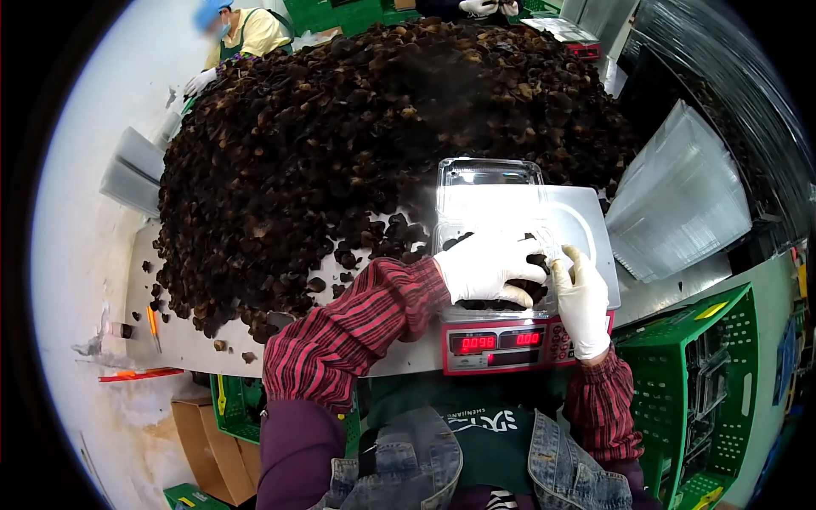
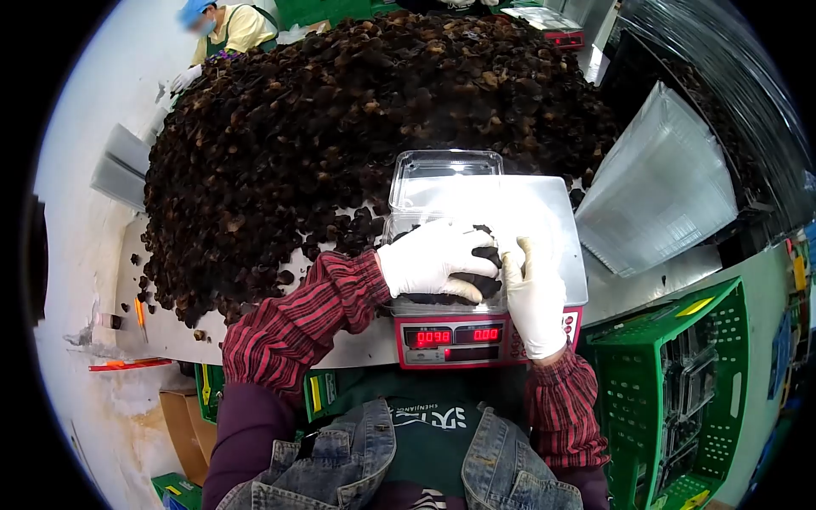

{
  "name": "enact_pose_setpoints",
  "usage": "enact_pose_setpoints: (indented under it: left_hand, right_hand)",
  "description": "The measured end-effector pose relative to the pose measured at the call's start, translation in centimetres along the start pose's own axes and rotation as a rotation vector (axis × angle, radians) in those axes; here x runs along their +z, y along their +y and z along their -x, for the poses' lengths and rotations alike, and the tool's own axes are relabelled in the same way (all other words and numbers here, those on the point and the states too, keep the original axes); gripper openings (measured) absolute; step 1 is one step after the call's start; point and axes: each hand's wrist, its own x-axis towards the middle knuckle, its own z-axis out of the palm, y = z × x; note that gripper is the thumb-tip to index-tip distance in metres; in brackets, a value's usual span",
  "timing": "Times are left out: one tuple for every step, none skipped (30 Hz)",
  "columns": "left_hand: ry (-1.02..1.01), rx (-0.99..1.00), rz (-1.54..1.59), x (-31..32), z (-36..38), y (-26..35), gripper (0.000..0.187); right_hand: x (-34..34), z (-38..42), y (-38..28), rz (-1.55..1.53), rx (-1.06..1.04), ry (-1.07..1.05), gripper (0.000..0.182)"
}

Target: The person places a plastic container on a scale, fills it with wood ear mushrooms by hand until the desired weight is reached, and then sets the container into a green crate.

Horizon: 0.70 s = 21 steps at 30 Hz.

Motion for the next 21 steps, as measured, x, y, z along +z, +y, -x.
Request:
enact_pose_setpoints:
  left_hand:
    - [-0.174,-0.12,0.154,-1.2,-0.6,0.5,0.043]
    - [-0.178,-0.118,0.159,-2.1,-0.6,0.8,0.043]
    - [-0.108,-0.067,0.14,-2.9,-0.4,1.0,0.046]
    - [-0.035,-0.02,0.122,-3.7,-0.2,1.2,0.051]
    - [-0.063,-0.04,0.146,-4.5,0.1,1.3,0.056]
    - [-0.053,-0.033,0.189,-5.3,0.1,1.3,0.052]
    - [-0.028,-0.044,0.205,-6.1,0.4,1.2,0.049]
    - [-0.003,-0.054,0.222,-6.9,0.7,1.1,0.045]
    - [0.108,-0.033,0.216,-7.8,1.0,1.0,0.039]
    - [0.182,-0.094,0.235,-8.1,2.1,0.9,0.032]
    - [0.268,-0.193,0.288,-8.2,3.6,0.7,0.029]
    - [0.354,-0.291,0.34,-8.3,5.4,0.7,0.026]
    - [0.419,-0.367,0.316,-8.5,7.0,1.0,0.023]
    - [0.484,-0.444,0.291,-8.7,8.7,1.4,0.02]
    - [0.511,-0.594,0.242,-8.7,10.8,2.0,0.019]
    - [0.535,-0.75,0.183,-8.6,13.3,2.6,0.017]
    - [0.594,-0.83,0.155,-8.1,16.1,2.7,0.016]
    - [0.654,-0.916,0.121,-7.2,19.2,3.0,0.014]
    - [0.655,-1.001,0.068,-6.5,22.1,3.4,0.015]
    - [0.659,-1.08,0.016,-6.0,24.1,3.9,0.016]
    - [0.627,-1.127,-0.046,-5.3,25.6,4.5,0.011]
  right_hand:
    - [-0.1,0.0,0.1,0.002,0.003,0.0,0.028]
    - [-0.2,0.0,0.1,0.005,-0.004,0.003,0.028]
    - [-0.3,0.1,0.2,0.008,-0.01,0.005,0.028]
    - [-0.3,0.0,0.4,0.01,-0.006,0.001,0.028]
    - [-0.4,-0.1,0.6,0.015,0.002,-0.005,0.028]
    - [-0.4,-0.3,0.7,0.018,0.008,-0.011,0.028]
    - [-0.6,-0.5,0.4,-0.002,0.097,-0.054,0.027]
    - [-0.5,-0.5,0.5,-0.002,0.098,-0.059,0.027]
    - [-0.5,-0.6,0.7,-0.035,0.055,-0.007,0.027]
    - [-0.5,-0.6,0.9,-0.068,0.013,0.047,0.026]
    - [-0.8,-0.6,0.9,-0.037,-0.015,0.066,0.025]
    - [-1.1,-0.6,1.0,-0.036,-0.013,0.066,0.025]
    - [-1.4,-0.5,1.2,-0.037,0.04,0.072,0.025]
    - [-1.8,-0.5,1.4,-0.039,0.094,0.078,0.025]
    - [-2.3,-0.5,1.4,-0.035,0.131,0.1,0.022]
    - [-3.2,-0.5,1.2,-0.083,0.177,0.078,0.023]
    - [-3.5,-0.4,2.0,-0.07,0.148,0.123,0.022]
    - [-3.5,-0.2,2.8,-0.062,0.119,0.162,0.021]
    - [-3.8,-0.1,2.6,-0.168,0.236,0.155,0.021]
    - [-4.1,0.0,2.3,-0.267,0.354,0.15,0.02]
    - [-4.1,0.1,2.4,-0.285,0.331,0.159,0.02]
